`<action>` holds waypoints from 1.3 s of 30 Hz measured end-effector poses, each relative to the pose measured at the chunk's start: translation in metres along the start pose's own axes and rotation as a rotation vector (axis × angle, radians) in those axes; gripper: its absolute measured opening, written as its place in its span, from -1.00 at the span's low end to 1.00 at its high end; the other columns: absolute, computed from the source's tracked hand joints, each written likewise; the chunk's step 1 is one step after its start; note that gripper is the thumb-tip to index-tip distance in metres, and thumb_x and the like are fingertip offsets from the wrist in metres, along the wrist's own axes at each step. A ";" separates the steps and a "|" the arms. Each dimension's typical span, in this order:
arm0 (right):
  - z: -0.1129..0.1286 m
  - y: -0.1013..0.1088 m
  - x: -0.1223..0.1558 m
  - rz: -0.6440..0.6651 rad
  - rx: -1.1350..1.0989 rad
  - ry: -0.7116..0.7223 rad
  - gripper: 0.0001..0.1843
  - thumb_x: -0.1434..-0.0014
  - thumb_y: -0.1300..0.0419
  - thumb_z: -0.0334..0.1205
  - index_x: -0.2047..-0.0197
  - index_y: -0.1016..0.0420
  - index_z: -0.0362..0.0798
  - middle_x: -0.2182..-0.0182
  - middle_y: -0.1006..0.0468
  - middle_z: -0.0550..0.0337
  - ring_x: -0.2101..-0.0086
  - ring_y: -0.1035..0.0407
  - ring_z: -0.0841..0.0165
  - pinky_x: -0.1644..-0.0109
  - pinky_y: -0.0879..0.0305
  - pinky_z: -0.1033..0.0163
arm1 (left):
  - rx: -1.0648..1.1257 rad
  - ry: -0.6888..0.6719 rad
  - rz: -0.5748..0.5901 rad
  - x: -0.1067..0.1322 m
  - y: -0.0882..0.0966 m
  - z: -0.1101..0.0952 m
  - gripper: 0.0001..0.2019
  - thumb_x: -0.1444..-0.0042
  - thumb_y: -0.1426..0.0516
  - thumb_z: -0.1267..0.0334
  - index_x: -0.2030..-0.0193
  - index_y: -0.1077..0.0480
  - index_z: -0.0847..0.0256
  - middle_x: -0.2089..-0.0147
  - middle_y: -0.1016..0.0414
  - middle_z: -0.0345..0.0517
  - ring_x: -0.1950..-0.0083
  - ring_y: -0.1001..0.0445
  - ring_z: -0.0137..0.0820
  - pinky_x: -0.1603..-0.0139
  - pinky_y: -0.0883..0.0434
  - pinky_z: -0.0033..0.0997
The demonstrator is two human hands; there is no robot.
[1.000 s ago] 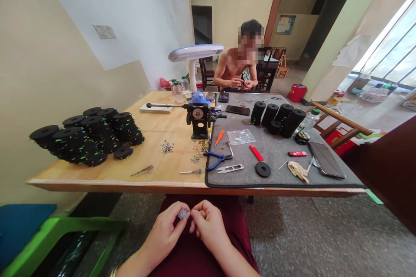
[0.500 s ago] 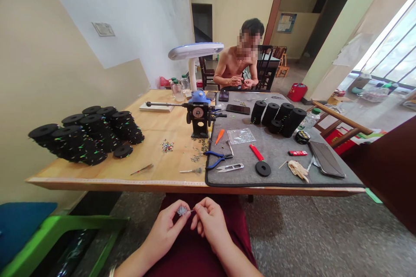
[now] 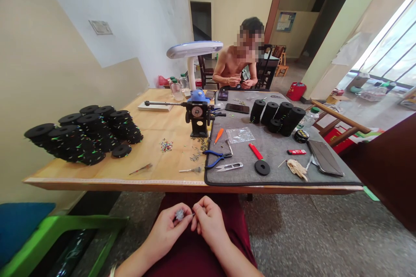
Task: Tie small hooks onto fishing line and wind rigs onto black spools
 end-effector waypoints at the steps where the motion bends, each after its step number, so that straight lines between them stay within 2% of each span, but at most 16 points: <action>1: 0.000 0.000 0.000 0.002 0.007 0.012 -0.57 -0.03 -0.15 0.17 0.48 -0.17 -0.03 0.78 -0.34 0.40 0.79 0.04 0.61 0.69 0.22 0.45 | -0.008 0.005 0.008 0.000 0.000 0.001 -0.80 -0.09 -0.12 0.21 0.49 -0.41 0.23 0.54 -0.41 -0.20 0.49 -0.29 -0.43 0.43 -0.24 -0.52; 6: 0.000 0.002 -0.001 0.042 0.095 0.044 -0.64 -0.09 -0.14 0.07 0.48 -0.20 -0.04 0.75 -0.32 0.41 0.75 0.02 0.58 0.64 0.13 0.44 | -0.036 0.060 0.025 -0.002 0.004 0.003 -0.79 -0.06 -0.14 0.20 0.50 -0.46 0.26 0.55 -0.42 -0.20 0.50 -0.27 -0.45 0.44 -0.21 -0.51; 11: 0.011 0.002 0.005 0.106 0.271 0.109 -0.84 -0.05 -0.21 -0.21 0.47 -0.34 -0.08 0.69 -0.32 0.39 0.65 -0.15 0.53 0.52 -0.05 0.42 | -0.003 0.127 -0.003 -0.005 0.012 0.003 -0.82 0.01 -0.17 0.20 0.50 -0.43 0.27 0.55 -0.36 -0.22 0.48 -0.25 -0.43 0.43 -0.19 -0.49; 13: 0.017 0.002 0.008 0.124 0.330 0.151 -0.86 -0.06 -0.18 -0.28 0.50 -0.36 -0.08 0.68 -0.32 0.38 0.62 -0.17 0.51 0.50 -0.07 0.41 | 0.066 0.148 0.031 -0.005 0.012 0.004 -0.82 0.04 -0.20 0.19 0.51 -0.43 0.28 0.56 -0.32 -0.24 0.48 -0.21 -0.46 0.43 -0.17 -0.49; 16: 0.024 0.006 0.009 0.158 0.383 0.228 -0.86 -0.10 -0.15 -0.32 0.49 -0.40 -0.09 0.66 -0.36 0.36 0.59 -0.20 0.49 0.44 -0.12 0.39 | 0.283 0.244 0.097 -0.004 0.011 0.007 -0.79 0.07 -0.24 0.17 0.50 -0.41 0.28 0.61 -0.16 -0.34 0.56 -0.05 -0.54 0.54 -0.04 -0.52; 20: 0.025 0.017 0.006 0.167 0.461 0.343 -0.86 -0.12 -0.16 -0.32 0.47 -0.46 -0.08 0.55 -0.45 0.28 0.46 -0.30 0.42 0.31 -0.20 0.35 | 0.592 0.385 0.163 -0.002 0.008 0.005 -0.76 0.08 -0.28 0.15 0.47 -0.36 0.26 0.66 0.01 -0.45 0.64 0.15 -0.62 0.62 0.16 -0.52; 26: 0.015 0.028 0.001 0.147 0.556 0.443 -0.87 -0.14 -0.16 -0.30 0.41 -0.52 -0.06 0.42 -0.53 0.19 0.32 -0.36 0.34 0.18 -0.23 0.29 | 0.835 0.444 0.187 -0.003 0.009 -0.005 -0.72 0.14 -0.34 0.19 0.49 -0.33 0.25 0.68 0.06 -0.48 0.65 0.20 -0.65 0.63 0.20 -0.55; 34: 0.001 0.037 -0.005 0.142 0.568 0.391 -0.82 -0.17 -0.15 -0.24 0.39 -0.55 -0.05 0.42 -0.59 0.19 0.33 -0.41 0.33 0.18 -0.25 0.27 | 0.888 0.448 0.177 -0.005 0.011 -0.021 -0.68 0.22 -0.38 0.19 0.50 -0.33 0.26 0.65 0.06 -0.47 0.65 0.20 -0.67 0.63 0.21 -0.56; 37: 0.000 0.037 -0.004 0.185 0.483 0.354 -0.77 -0.19 -0.14 -0.14 0.33 -0.56 -0.06 0.37 -0.61 0.14 0.30 -0.43 0.31 0.14 -0.26 0.23 | 0.825 0.415 0.187 -0.008 0.010 -0.023 -0.70 0.17 -0.35 0.18 0.50 -0.33 0.26 0.65 0.05 -0.47 0.64 0.20 -0.65 0.62 0.19 -0.54; 39: 0.001 0.033 -0.003 0.244 0.350 0.283 -0.71 -0.20 -0.12 -0.04 0.23 -0.53 -0.07 0.32 -0.62 0.10 0.31 -0.44 0.32 0.20 -0.29 0.24 | 0.738 0.379 0.187 -0.010 0.010 -0.022 -0.73 0.11 -0.32 0.17 0.48 -0.34 0.26 0.66 0.04 -0.46 0.63 0.18 -0.63 0.61 0.18 -0.52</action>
Point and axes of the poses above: each hand's wrist, its own x-axis away from the middle knuckle, its own y-axis out of the back of the hand, z = x × y, the point moved 5 cm from there along -x, towards the middle knuckle
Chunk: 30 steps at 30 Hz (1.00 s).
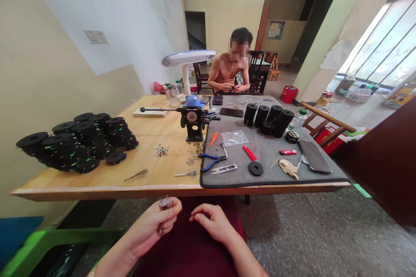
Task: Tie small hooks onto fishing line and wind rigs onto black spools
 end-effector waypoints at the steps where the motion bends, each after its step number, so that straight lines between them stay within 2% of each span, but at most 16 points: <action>1: 0.003 -0.003 0.000 0.026 -0.088 -0.026 -0.67 -0.19 -0.12 0.00 0.17 -0.51 -0.08 0.31 -0.62 0.08 0.32 -0.45 0.33 0.25 -0.29 0.26 | -0.057 -0.019 -0.010 -0.001 0.000 -0.001 -0.74 0.09 -0.30 0.16 0.47 -0.35 0.26 0.66 0.02 -0.45 0.63 0.17 -0.62 0.61 0.18 -0.51; 3: 0.011 -0.009 -0.001 0.065 -0.249 -0.067 -0.59 -0.17 -0.12 0.07 0.12 -0.45 -0.11 0.35 -0.61 0.08 0.38 -0.44 0.36 0.36 -0.28 0.32 | -0.184 -0.061 -0.049 -0.002 0.001 -0.003 -0.75 0.05 -0.27 0.12 0.45 -0.37 0.27 0.66 -0.02 -0.42 0.62 0.13 -0.60 0.60 0.18 -0.49; 5: 0.022 -0.015 -0.002 0.082 -0.335 -0.091 -0.58 -0.14 -0.14 0.09 0.15 -0.41 -0.12 0.44 -0.59 0.12 0.46 -0.42 0.40 0.45 -0.24 0.37 | -0.315 -0.119 -0.111 -0.003 0.004 -0.007 -0.73 0.05 -0.24 0.09 0.46 -0.38 0.28 0.64 -0.07 -0.39 0.60 0.08 -0.58 0.59 0.13 -0.50; 8: 0.035 -0.020 -0.004 0.032 -0.309 -0.120 -0.65 -0.07 -0.22 0.04 0.31 -0.38 -0.12 0.64 -0.47 0.28 0.65 -0.26 0.50 0.57 -0.11 0.42 | -0.495 -0.228 -0.201 -0.003 0.011 -0.018 -0.73 0.06 -0.22 0.08 0.49 -0.40 0.28 0.59 -0.15 -0.33 0.53 -0.05 -0.52 0.52 -0.04 -0.51; 11: 0.041 -0.018 -0.005 -0.077 -0.240 -0.112 -0.70 -0.04 -0.25 -0.05 0.48 -0.31 -0.09 0.76 -0.31 0.41 0.73 -0.08 0.57 0.60 0.02 0.44 | -0.665 -0.333 -0.251 -0.006 0.021 -0.033 -0.75 0.04 -0.19 0.08 0.50 -0.40 0.26 0.56 -0.27 -0.27 0.48 -0.18 -0.44 0.42 -0.15 -0.47; 15: 0.039 -0.014 -0.002 -0.203 -0.338 -0.131 -0.66 -0.01 -0.24 -0.02 0.50 -0.23 -0.06 0.80 -0.23 0.46 0.74 0.05 0.60 0.63 0.16 0.45 | -0.959 -0.468 -0.420 -0.016 0.042 -0.063 -0.80 -0.03 -0.14 0.11 0.44 -0.43 0.20 0.53 -0.39 -0.22 0.47 -0.32 -0.36 0.40 -0.18 -0.44; 17: 0.034 -0.013 0.001 -0.253 -0.400 -0.149 -0.64 -0.01 -0.24 0.02 0.49 -0.21 -0.05 0.79 -0.24 0.46 0.74 0.08 0.60 0.65 0.20 0.45 | -1.127 -0.485 -0.528 -0.024 0.053 -0.077 -0.84 -0.04 -0.13 0.14 0.42 -0.43 0.17 0.57 -0.40 -0.22 0.50 -0.33 -0.35 0.43 -0.16 -0.44; 20: 0.027 -0.014 0.002 -0.294 -0.474 -0.151 -0.60 -0.01 -0.26 0.07 0.47 -0.20 -0.04 0.77 -0.26 0.44 0.75 0.06 0.59 0.67 0.20 0.45 | -1.308 -0.486 -0.577 -0.038 0.061 -0.090 -0.91 -0.03 -0.13 0.24 0.35 -0.44 0.15 0.46 -0.48 -0.17 0.41 -0.42 -0.30 0.36 -0.23 -0.42; 23: 0.023 -0.015 0.002 -0.322 -0.523 -0.130 -0.57 0.01 -0.28 0.10 0.46 -0.19 -0.04 0.76 -0.26 0.45 0.75 0.05 0.60 0.69 0.18 0.47 | -1.362 -0.514 -0.548 -0.046 0.061 -0.096 -0.82 0.00 -0.14 0.35 0.22 -0.44 0.15 0.21 -0.53 -0.07 0.17 -0.46 -0.22 0.15 -0.30 -0.34; 26: 0.021 -0.015 0.001 -0.344 -0.544 -0.115 -0.55 0.01 -0.28 0.12 0.45 -0.19 -0.03 0.76 -0.27 0.44 0.76 0.05 0.60 0.71 0.19 0.48 | -1.299 -0.685 -0.561 -0.033 0.049 -0.097 -0.76 -0.01 -0.13 0.37 0.15 -0.44 0.16 0.05 -0.49 0.03 -0.02 -0.38 -0.13 -0.07 -0.24 -0.21; 28: 0.021 -0.016 0.000 -0.350 -0.527 -0.108 -0.54 0.02 -0.28 0.15 0.44 -0.20 -0.03 0.75 -0.28 0.44 0.76 0.03 0.60 0.72 0.18 0.48 | -1.160 -0.763 -0.562 -0.019 0.038 -0.089 -0.84 -0.04 -0.13 0.29 0.22 -0.47 0.16 0.12 -0.51 0.04 0.03 -0.40 -0.11 -0.04 -0.25 -0.19; 30: 0.022 -0.016 0.000 -0.363 -0.471 -0.099 -0.51 0.03 -0.26 0.20 0.44 -0.20 -0.04 0.74 -0.30 0.42 0.75 0.01 0.60 0.71 0.15 0.48 | -0.954 -0.672 -0.483 -0.009 0.026 -0.071 -0.85 -0.06 -0.15 0.17 0.36 -0.48 0.18 0.33 -0.52 -0.02 0.25 -0.43 -0.20 0.17 -0.32 -0.29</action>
Point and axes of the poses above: each hand's wrist, its own x-axis away from the middle knuckle, its own y-axis out of the back of the hand, z = x × y, the point moved 5 cm from there along -x, towards the middle knuckle
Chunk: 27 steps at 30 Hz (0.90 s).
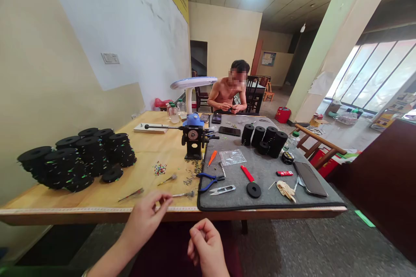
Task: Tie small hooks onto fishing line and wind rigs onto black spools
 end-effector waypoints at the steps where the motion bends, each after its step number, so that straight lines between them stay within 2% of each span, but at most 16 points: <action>1: 0.001 0.000 0.000 -0.008 0.036 0.015 -0.50 0.04 -0.25 0.23 0.44 -0.21 -0.04 0.74 -0.31 0.40 0.75 0.00 0.60 0.70 0.13 0.47 | 0.137 0.070 0.087 0.011 -0.010 -0.002 -0.81 -0.06 -0.15 0.12 0.40 -0.48 0.19 0.40 -0.51 -0.06 0.32 -0.42 -0.25 0.26 -0.32 -0.34; 3: 0.003 -0.001 0.001 -0.022 0.106 0.053 -0.48 0.04 -0.22 0.27 0.44 -0.22 -0.05 0.73 -0.31 0.38 0.74 -0.01 0.59 0.68 0.09 0.46 | 0.418 0.235 0.244 0.032 -0.033 -0.006 -0.76 0.03 -0.22 0.07 0.38 -0.48 0.23 0.43 -0.50 -0.10 0.39 -0.38 -0.32 0.35 -0.30 -0.40; 4: 0.003 -0.001 0.002 -0.026 0.138 0.079 -0.48 0.03 -0.21 0.27 0.45 -0.23 -0.05 0.72 -0.31 0.37 0.73 -0.03 0.58 0.67 0.07 0.45 | 0.521 0.318 0.279 0.040 -0.044 -0.007 -0.71 0.07 -0.25 0.04 0.34 -0.49 0.24 0.43 -0.49 -0.12 0.44 -0.34 -0.39 0.42 -0.26 -0.44; 6: 0.005 -0.001 0.002 -0.029 0.197 0.141 -0.50 -0.02 -0.19 0.25 0.46 -0.25 -0.06 0.71 -0.32 0.34 0.70 -0.08 0.55 0.63 0.01 0.43 | 0.692 0.459 0.308 0.050 -0.060 -0.009 -0.65 0.14 -0.29 0.01 0.33 -0.49 0.26 0.50 -0.42 -0.20 0.53 -0.23 -0.48 0.51 -0.16 -0.51; 8: 0.006 0.001 0.003 -0.031 0.257 0.200 -0.54 -0.07 -0.17 0.20 0.47 -0.27 -0.06 0.69 -0.32 0.32 0.67 -0.13 0.52 0.59 -0.04 0.41 | 0.803 0.534 0.321 0.053 -0.071 -0.011 -0.64 0.18 -0.31 -0.01 0.41 -0.46 0.28 0.58 -0.30 -0.29 0.57 -0.14 -0.55 0.56 -0.07 -0.54; 10: 0.005 0.002 0.004 -0.034 0.305 0.234 -0.57 -0.11 -0.15 0.16 0.47 -0.27 -0.06 0.68 -0.33 0.31 0.65 -0.15 0.50 0.57 -0.07 0.40 | 0.863 0.565 0.338 0.053 -0.078 -0.011 -0.63 0.21 -0.33 0.00 0.48 -0.41 0.29 0.63 -0.20 -0.36 0.60 -0.07 -0.59 0.58 0.02 -0.56; 13: 0.005 0.001 0.006 -0.023 0.344 0.241 -0.58 -0.14 -0.13 0.14 0.48 -0.27 -0.05 0.69 -0.32 0.32 0.65 -0.16 0.49 0.57 -0.09 0.40 | 0.907 0.578 0.360 0.053 -0.081 -0.009 -0.61 0.22 -0.33 -0.01 0.51 -0.36 0.28 0.63 -0.17 -0.38 0.62 -0.03 -0.61 0.60 0.10 -0.56; 17: 0.014 0.002 0.011 0.048 0.477 0.252 -0.64 -0.18 -0.10 0.06 0.43 -0.39 -0.06 0.60 -0.47 0.22 0.57 -0.31 0.42 0.49 -0.21 0.38 | 0.934 0.567 0.407 0.056 -0.080 -0.007 -0.61 0.18 -0.31 -0.05 0.50 -0.34 0.25 0.60 -0.22 -0.35 0.60 -0.12 -0.58 0.57 0.01 -0.56; 19: 0.028 0.012 0.013 0.042 0.653 0.324 -0.71 -0.22 -0.08 -0.04 0.36 -0.47 -0.06 0.48 -0.55 0.16 0.47 -0.40 0.36 0.38 -0.29 0.34 | 0.893 0.550 0.434 0.057 -0.078 -0.006 -0.61 0.16 -0.29 -0.06 0.49 -0.35 0.26 0.57 -0.28 -0.32 0.60 -0.10 -0.60 0.58 0.05 -0.56; 23: 0.078 0.043 0.007 -0.131 1.053 0.587 -0.84 -0.21 -0.08 -0.25 0.24 -0.49 -0.02 0.33 -0.56 0.07 0.28 -0.41 0.24 0.18 -0.33 0.21 | 0.842 0.525 0.468 0.058 -0.075 -0.005 -0.61 0.13 -0.28 -0.06 0.50 -0.35 0.27 0.54 -0.37 -0.23 0.53 -0.20 -0.55 0.57 0.06 -0.55; 25: 0.100 0.052 -0.005 -0.126 1.242 0.708 -0.82 -0.19 -0.08 -0.35 0.19 -0.48 -0.01 0.24 -0.57 0.05 0.14 -0.36 0.18 0.03 -0.29 0.10 | 0.854 0.538 0.463 0.059 -0.074 -0.005 -0.61 0.12 -0.28 -0.04 0.50 -0.33 0.26 0.57 -0.34 -0.25 0.53 -0.21 -0.54 0.55 0.03 -0.55; 27: 0.113 0.058 -0.023 -0.096 1.434 0.757 -0.75 -0.16 -0.07 -0.43 0.15 -0.48 -0.01 0.14 -0.55 0.04 0.05 -0.30 0.16 -0.04 -0.24 0.05 | 0.865 0.547 0.463 0.060 -0.074 -0.006 -0.61 0.12 -0.28 -0.04 0.50 -0.31 0.26 0.59 -0.32 -0.28 0.55 -0.17 -0.56 0.54 0.03 -0.54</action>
Point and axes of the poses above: each hand's wrist, its own x-axis away from the middle knuckle, its own y-axis out of the back of the hand, z = x × y, the point moved 5 cm from there along -x, towards the middle knuckle
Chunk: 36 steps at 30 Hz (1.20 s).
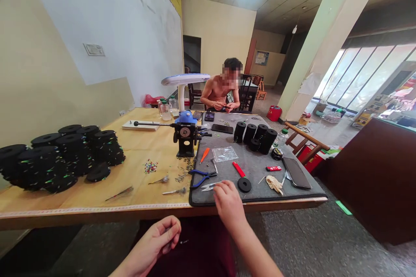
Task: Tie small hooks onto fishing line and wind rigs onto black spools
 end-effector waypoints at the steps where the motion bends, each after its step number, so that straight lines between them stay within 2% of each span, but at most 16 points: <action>1: -0.006 -0.002 -0.008 0.038 0.084 0.035 -0.74 -0.15 -0.07 -0.46 0.15 -0.48 -0.02 0.11 -0.53 0.03 0.03 -0.29 0.16 -0.05 -0.23 0.05 | 0.004 0.001 0.003 0.000 0.000 0.000 -0.61 0.12 -0.28 -0.04 0.50 -0.31 0.26 0.59 -0.31 -0.29 0.56 -0.16 -0.57 0.54 0.04 -0.54; 5: -0.020 -0.023 -0.030 0.248 0.282 0.154 -0.83 -0.15 -0.10 -0.45 0.26 -0.47 -0.04 0.22 -0.55 0.04 0.15 -0.32 0.20 0.11 -0.24 0.15 | 0.019 0.017 0.020 0.001 0.001 0.003 -0.62 0.10 -0.28 -0.03 0.50 -0.30 0.25 0.60 -0.28 -0.30 0.58 -0.10 -0.58 0.54 0.06 -0.52; 7: -0.023 -0.026 -0.033 0.277 0.291 0.163 -0.85 -0.14 -0.10 -0.46 0.33 -0.44 -0.06 0.28 -0.54 0.03 0.21 -0.33 0.21 0.16 -0.22 0.18 | 0.031 0.018 0.027 0.001 0.004 0.006 -0.63 0.07 -0.26 -0.02 0.49 -0.29 0.25 0.59 -0.28 -0.30 0.58 -0.09 -0.58 0.54 0.06 -0.52; 10: -0.018 -0.021 -0.027 0.272 0.273 0.145 -0.85 -0.11 -0.06 -0.48 0.39 -0.40 -0.08 0.36 -0.51 0.04 0.29 -0.33 0.24 0.20 -0.20 0.22 | 0.020 0.003 0.020 0.002 0.008 0.008 -0.64 0.04 -0.24 -0.02 0.48 -0.29 0.25 0.58 -0.28 -0.30 0.57 -0.11 -0.58 0.54 0.05 -0.53; 12: -0.008 -0.014 -0.015 0.255 0.205 0.092 -0.86 -0.12 -0.03 -0.45 0.37 -0.36 -0.08 0.43 -0.48 0.11 0.37 -0.33 0.29 0.28 -0.19 0.26 | -0.017 -0.005 -0.003 0.002 0.010 0.008 -0.63 0.05 -0.24 -0.03 0.48 -0.29 0.25 0.58 -0.28 -0.30 0.57 -0.12 -0.57 0.54 0.05 -0.53; 15: 0.011 -0.007 0.012 0.221 -0.275 -0.130 -0.89 -0.15 0.01 -0.38 0.37 -0.28 -0.03 0.54 -0.40 0.29 0.51 -0.27 0.40 0.40 -0.12 0.35 | -0.085 -0.015 -0.046 0.003 0.011 0.007 -0.61 0.08 -0.24 -0.07 0.49 -0.30 0.25 0.59 -0.30 -0.29 0.58 -0.15 -0.56 0.55 0.03 -0.55; 18: 0.036 -0.016 0.040 0.226 -0.508 -0.270 -0.94 -0.13 -0.05 -0.33 0.38 -0.27 -0.02 0.56 -0.34 0.34 0.52 -0.22 0.42 0.42 -0.08 0.37 | -0.120 -0.020 -0.068 0.003 0.011 0.006 -0.61 0.09 -0.23 -0.08 0.50 -0.30 0.25 0.59 -0.30 -0.30 0.57 -0.17 -0.54 0.55 0.00 -0.55; 20: 0.048 -0.028 0.053 0.249 -0.593 -0.349 -0.86 -0.22 -0.02 -0.21 0.36 -0.33 -0.02 0.54 -0.37 0.31 0.50 -0.22 0.42 0.42 -0.08 0.36 | -0.140 -0.024 -0.074 0.003 0.012 0.006 -0.62 0.07 -0.22 -0.06 0.50 -0.30 0.24 0.59 -0.31 -0.30 0.57 -0.19 -0.53 0.54 -0.03 -0.55; 23: 0.059 -0.047 0.062 0.292 -0.662 -0.427 -0.68 -0.29 0.06 -0.08 0.37 -0.38 -0.03 0.51 -0.41 0.27 0.48 -0.25 0.40 0.40 -0.09 0.36 | -0.197 -0.049 -0.079 0.003 0.014 0.007 -0.66 0.04 -0.21 -0.02 0.50 -0.30 0.24 0.59 -0.31 -0.30 0.55 -0.22 -0.51 0.51 -0.11 -0.53; 26: 0.062 -0.057 0.061 0.300 -0.678 -0.466 -0.65 -0.28 0.06 -0.03 0.38 -0.39 -0.04 0.49 -0.44 0.24 0.46 -0.27 0.38 0.39 -0.10 0.36 | -0.262 -0.097 -0.081 0.002 0.015 0.007 -0.67 0.00 -0.18 0.00 0.51 -0.30 0.24 0.58 -0.30 -0.29 0.52 -0.24 -0.49 0.47 -0.18 -0.51; 36: 0.061 -0.056 0.052 0.297 -0.607 -0.489 -0.66 -0.26 0.04 -0.05 0.42 -0.36 -0.06 0.53 -0.40 0.27 0.48 -0.25 0.40 0.40 -0.10 0.36 | -0.345 -0.156 -0.046 0.004 0.012 0.005 -0.74 -0.05 -0.13 0.09 0.51 -0.30 0.23 0.58 -0.28 -0.29 0.49 -0.26 -0.45 0.42 -0.24 -0.48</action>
Point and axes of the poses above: each hand's wrist, its own x-axis away from the middle knuckle, its own y-axis out of the back of the hand, z = x × y, the point moved 5 cm from there along -x, towards the middle knuckle
